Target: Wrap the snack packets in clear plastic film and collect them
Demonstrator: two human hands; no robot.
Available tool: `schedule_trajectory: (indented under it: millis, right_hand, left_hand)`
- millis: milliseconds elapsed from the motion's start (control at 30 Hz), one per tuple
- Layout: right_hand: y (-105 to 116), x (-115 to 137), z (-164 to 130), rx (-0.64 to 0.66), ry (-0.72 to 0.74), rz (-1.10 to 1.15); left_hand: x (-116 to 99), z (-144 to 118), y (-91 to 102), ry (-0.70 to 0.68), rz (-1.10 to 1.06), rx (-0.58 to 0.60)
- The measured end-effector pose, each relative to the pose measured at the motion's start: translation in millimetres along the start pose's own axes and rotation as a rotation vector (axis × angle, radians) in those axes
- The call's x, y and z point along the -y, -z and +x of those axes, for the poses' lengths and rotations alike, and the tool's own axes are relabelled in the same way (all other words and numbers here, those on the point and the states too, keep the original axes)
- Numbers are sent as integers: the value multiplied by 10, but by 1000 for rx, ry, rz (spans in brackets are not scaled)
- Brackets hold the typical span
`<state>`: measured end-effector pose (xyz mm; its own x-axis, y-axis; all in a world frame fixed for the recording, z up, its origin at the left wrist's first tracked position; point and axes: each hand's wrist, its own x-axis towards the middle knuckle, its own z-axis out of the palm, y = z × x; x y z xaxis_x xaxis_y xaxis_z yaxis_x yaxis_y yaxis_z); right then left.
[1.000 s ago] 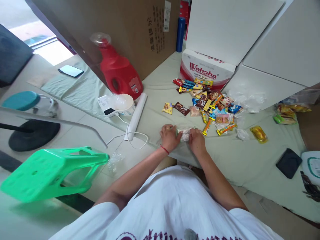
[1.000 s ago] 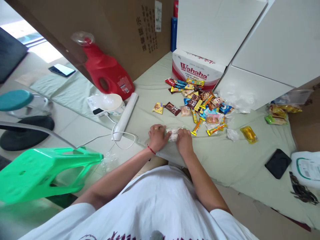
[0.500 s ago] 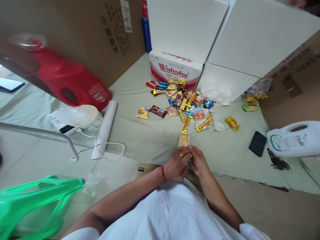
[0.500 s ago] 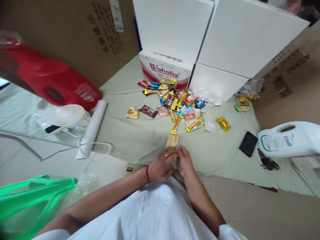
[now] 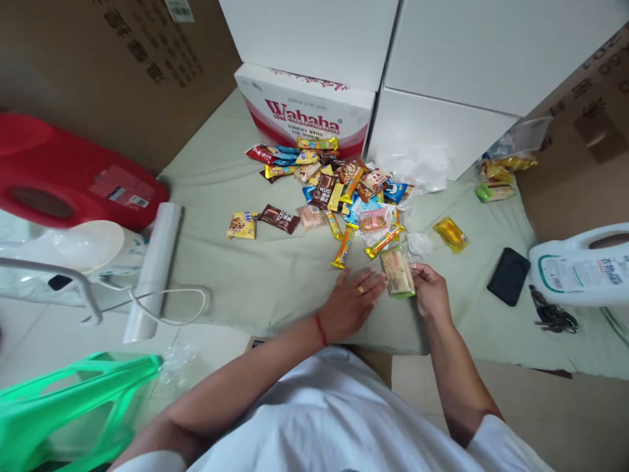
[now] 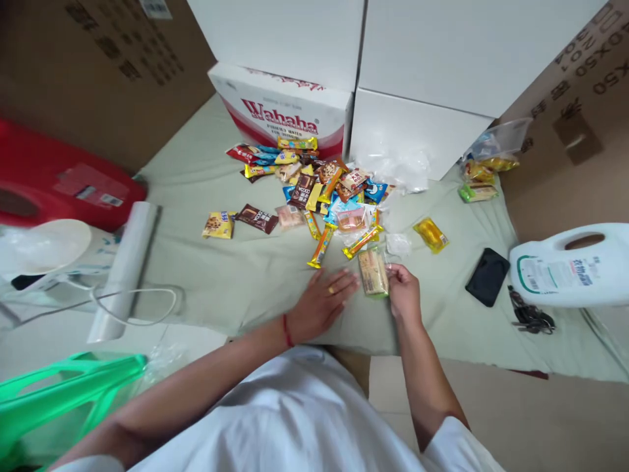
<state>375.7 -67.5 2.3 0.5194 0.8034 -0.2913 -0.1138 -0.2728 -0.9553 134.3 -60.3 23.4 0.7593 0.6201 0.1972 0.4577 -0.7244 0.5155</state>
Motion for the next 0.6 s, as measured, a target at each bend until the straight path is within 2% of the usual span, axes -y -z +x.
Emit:
schedule_trajectory:
  millis: [100, 200, 300, 367, 400, 467, 533, 600]
  right_hand:
    - [29, -58, -38, 38, -9, -8]
    - [132, -3, -98, 107, 49, -166]
    - [242, 101, -155, 223, 93, -344]
    - [365, 175, -110, 250, 70, -320]
    - [459, 215, -30, 203, 70, -266]
    - [713, 315, 284, -10, 134, -104]
    - [1010, 460, 792, -287, 255, 75]
    - [1254, 660, 1401, -538, 329, 121]
  left_hand:
    - [-92, 324, -149, -34, -13, 75]
    - [-122, 513, -267, -87, -50, 129]
    - [-92, 560, -268, -166, -182, 176]
    - [-38, 485, -179, -189, -305, 122]
    - [5, 408, -111, -175, -352, 55]
    - [132, 174, 51, -67, -343, -100]
    - [317, -142, 217, 73, -230, -202]
    - [535, -485, 355, 213, -69, -274]
